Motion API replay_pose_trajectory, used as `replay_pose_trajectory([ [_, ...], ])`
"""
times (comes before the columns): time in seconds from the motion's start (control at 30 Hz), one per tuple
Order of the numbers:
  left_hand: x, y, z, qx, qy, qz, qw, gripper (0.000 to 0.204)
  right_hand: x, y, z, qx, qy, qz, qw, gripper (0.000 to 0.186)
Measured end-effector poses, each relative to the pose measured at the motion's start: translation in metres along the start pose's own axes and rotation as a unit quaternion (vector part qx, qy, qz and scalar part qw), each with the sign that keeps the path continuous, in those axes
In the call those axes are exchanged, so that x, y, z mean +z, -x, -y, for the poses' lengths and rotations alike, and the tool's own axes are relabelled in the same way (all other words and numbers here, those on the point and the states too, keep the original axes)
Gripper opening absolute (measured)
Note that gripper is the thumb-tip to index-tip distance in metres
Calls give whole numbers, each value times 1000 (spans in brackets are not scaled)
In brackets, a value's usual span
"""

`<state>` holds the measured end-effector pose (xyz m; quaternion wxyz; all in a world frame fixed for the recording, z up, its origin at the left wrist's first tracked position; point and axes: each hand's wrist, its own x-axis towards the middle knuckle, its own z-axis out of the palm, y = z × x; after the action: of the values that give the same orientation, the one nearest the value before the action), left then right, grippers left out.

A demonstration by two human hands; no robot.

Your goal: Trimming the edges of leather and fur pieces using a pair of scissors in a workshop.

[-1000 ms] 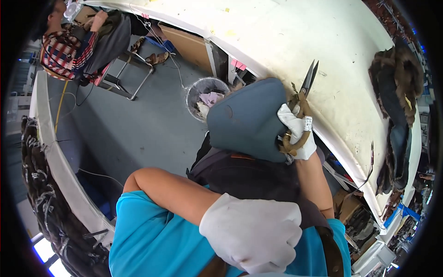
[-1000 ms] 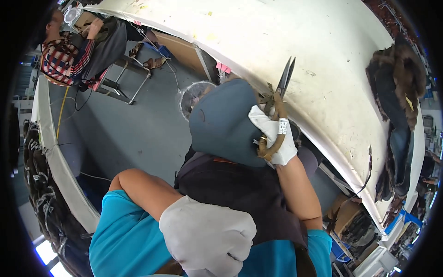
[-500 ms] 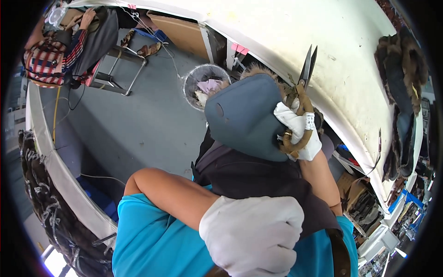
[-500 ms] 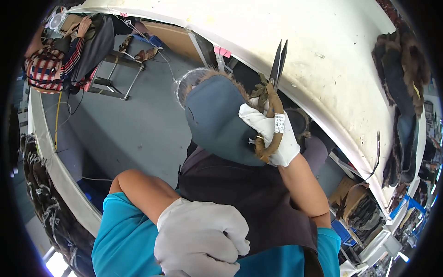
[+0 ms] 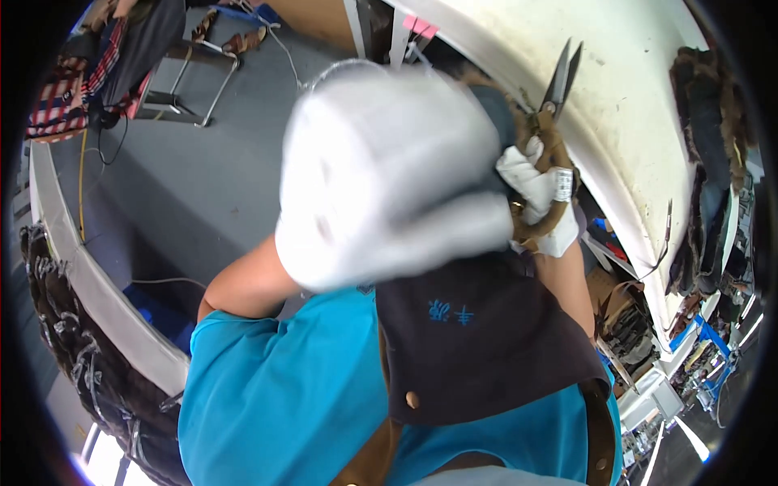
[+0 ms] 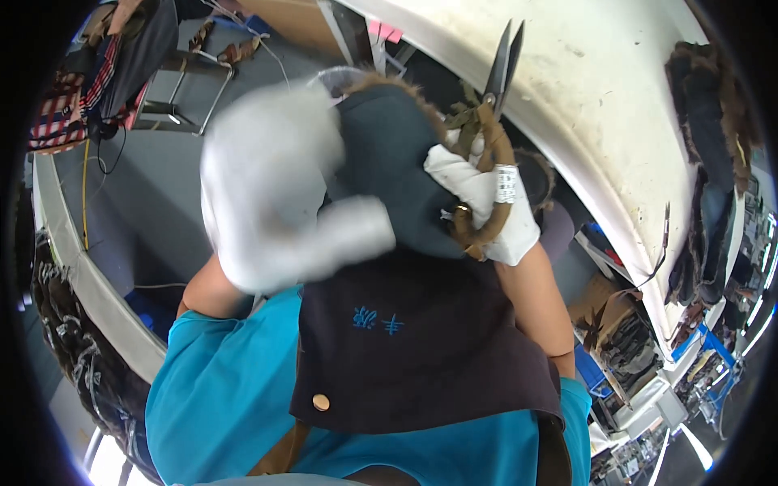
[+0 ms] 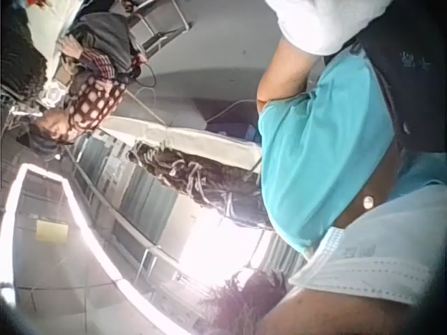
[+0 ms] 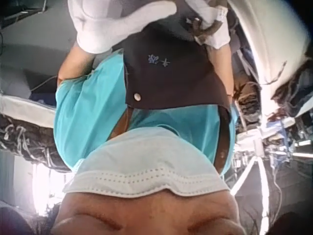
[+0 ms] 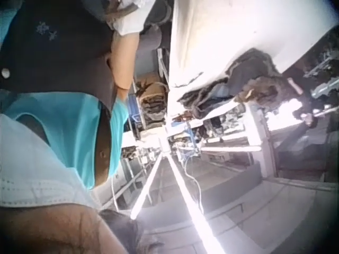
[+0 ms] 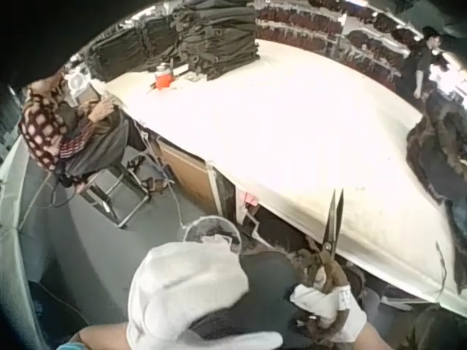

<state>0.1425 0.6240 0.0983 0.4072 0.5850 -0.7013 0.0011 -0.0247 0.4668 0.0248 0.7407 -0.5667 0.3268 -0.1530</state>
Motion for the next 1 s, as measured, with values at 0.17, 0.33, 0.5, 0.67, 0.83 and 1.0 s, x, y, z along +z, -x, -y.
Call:
replay_pose_trajectory([
  [0.17,27,12,3,-470,301,-83,826,43,15,8,8,37,53,21,998,74],
  [0.33,35,29,14,-528,365,-48,765,15,-4,7,-3,-42,131,131,982,61],
  [0.5,32,41,17,-510,527,-63,677,15,-23,19,33,-58,144,14,988,39],
  [0.67,38,62,29,-468,621,-137,614,18,-46,18,54,-38,228,109,967,39],
  [0.83,23,55,27,-448,570,-101,681,21,0,10,73,-127,449,138,874,55],
  [1.0,11,31,18,-421,448,-116,780,30,9,5,81,-104,525,143,832,48],
])
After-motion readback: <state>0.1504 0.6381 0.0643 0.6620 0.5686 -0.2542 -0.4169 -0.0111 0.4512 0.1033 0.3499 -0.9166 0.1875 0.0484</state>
